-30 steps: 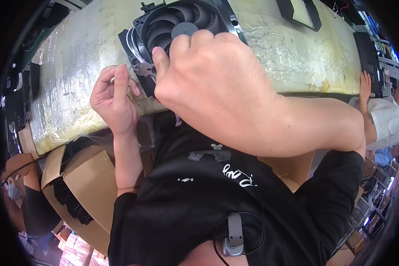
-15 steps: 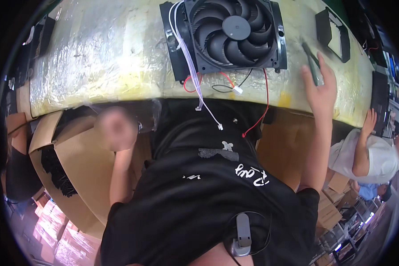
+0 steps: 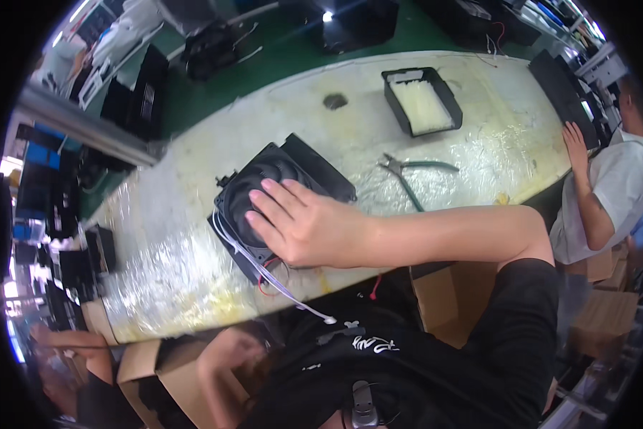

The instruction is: Assembling electronic fan units into plastic housings using zip ties and pliers on a factory assembly line.

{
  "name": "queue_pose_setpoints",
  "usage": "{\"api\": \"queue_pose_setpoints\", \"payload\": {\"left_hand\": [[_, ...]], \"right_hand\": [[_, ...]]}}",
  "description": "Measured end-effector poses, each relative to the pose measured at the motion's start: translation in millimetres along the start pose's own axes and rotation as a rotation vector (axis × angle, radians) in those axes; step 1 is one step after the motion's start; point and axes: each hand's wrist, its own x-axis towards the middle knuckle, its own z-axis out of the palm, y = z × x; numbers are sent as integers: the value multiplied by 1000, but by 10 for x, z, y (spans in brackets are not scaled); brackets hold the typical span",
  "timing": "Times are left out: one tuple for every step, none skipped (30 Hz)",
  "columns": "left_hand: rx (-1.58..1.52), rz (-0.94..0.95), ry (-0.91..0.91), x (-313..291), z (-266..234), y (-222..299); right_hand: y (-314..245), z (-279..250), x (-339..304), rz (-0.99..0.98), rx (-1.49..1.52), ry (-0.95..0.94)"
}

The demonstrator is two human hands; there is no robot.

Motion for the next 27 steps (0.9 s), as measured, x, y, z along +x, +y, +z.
{"api": "queue_pose_setpoints", "payload": {"left_hand": [[-230, 173, 206, -379, -255, 486], [-215, 335, 355, -606, -599, 880], [-194, 503, 505, -591, -943, 1183], [-212, 654, 756, -331, -1257, 1315], [-237, 635, 1005, 153, -1697, 1570], [-261, 820, 1067, 827, -2117, 2241], [-500, 846, 894, 1372, -2505, 2578], [-602, 823, 782, 1948, -2867, 2799], [-679, 625, 722, 2433, -3138, 3076], [-900, 473, 620, 2984, -3371, 3257], [-1097, 302, 503, 3466, -3569, 3383], [-1085, 458, 355, 3817, -3615, 3495], [-1072, 605, 193, 4089, -3631, 3613], [-1075, 669, 65, 4274, -3730, 3677], [-1080, 720, -56, 4389, -3809, 3705], [-1107, 647, 27, 4361, -3740, 3815], [-1145, 577, 137, 4247, -3710, 3899], [-1206, 627, 240, 4177, -3704, 3988], [-1271, 675, 355, 4083, -3694, 4026], [-1223, 733, 458, 3942, -3714, 4006], [-1174, 786, 562, 3728, -3708, 3990], [-1136, 836, 682, 3439, -3587, 4014], [-1040, 990, 707, 3118, -3475, 3970], [-980, 989, 712, 2807, -3389, 3848], [-925, 979, 714, 2510, -3280, 3715], [-947, 1000, 736, 2214, -3099, 3555], [-967, 1018, 759, 1971, -2895, 3380]], "right_hand": [[168, -54, -36, 11, -14, 6], [358, -159, -75, 23, 87, -41], [550, -256, -150, 38, 183, -81], [711, -319, -207, 70, 264, -73], [818, -342, -293, 90, 236, -83], [941, -346, -419, 192, 371, -24], [997, -384, -490, 255, 519, 61], [998, -424, -536, 328, 605, 92], [983, -420, -569, 396, 694, 154], [958, -384, -608, 466, 765, 239], [946, -334, -640, 534, 830, 334], [936, -306, -693, 589, 847, 476], [833, -352, -792, 846, 982, 438], [792, -433, -864, 961, 952, 388], [742, -486, -903, 1075, 936, 341], [675, -481, -1036, 1152, 928, 364], [518, -436, -1083, 1286, 1071, 636], [484, -491, -1111, 1290, 1179, 782], [442, -548, -1135, 1280, 1297, 923], [355, -490, -1243, 1273, 1469, 1035], [305, -581, -1235, 1206, 1489, 1133], [235, -668, -1270, 1184, 1574, 1199], [165, -752, -1295, 1157, 1668, 1257], [90, -788, -1305, 1130, 1783, 1322], [18, -864, -1316, 1159, 1791, 1342], [-42, -953, -1315, 1178, 1806, 1358], [-114, -983, -1338, 1201, 1823, 1372]]}}
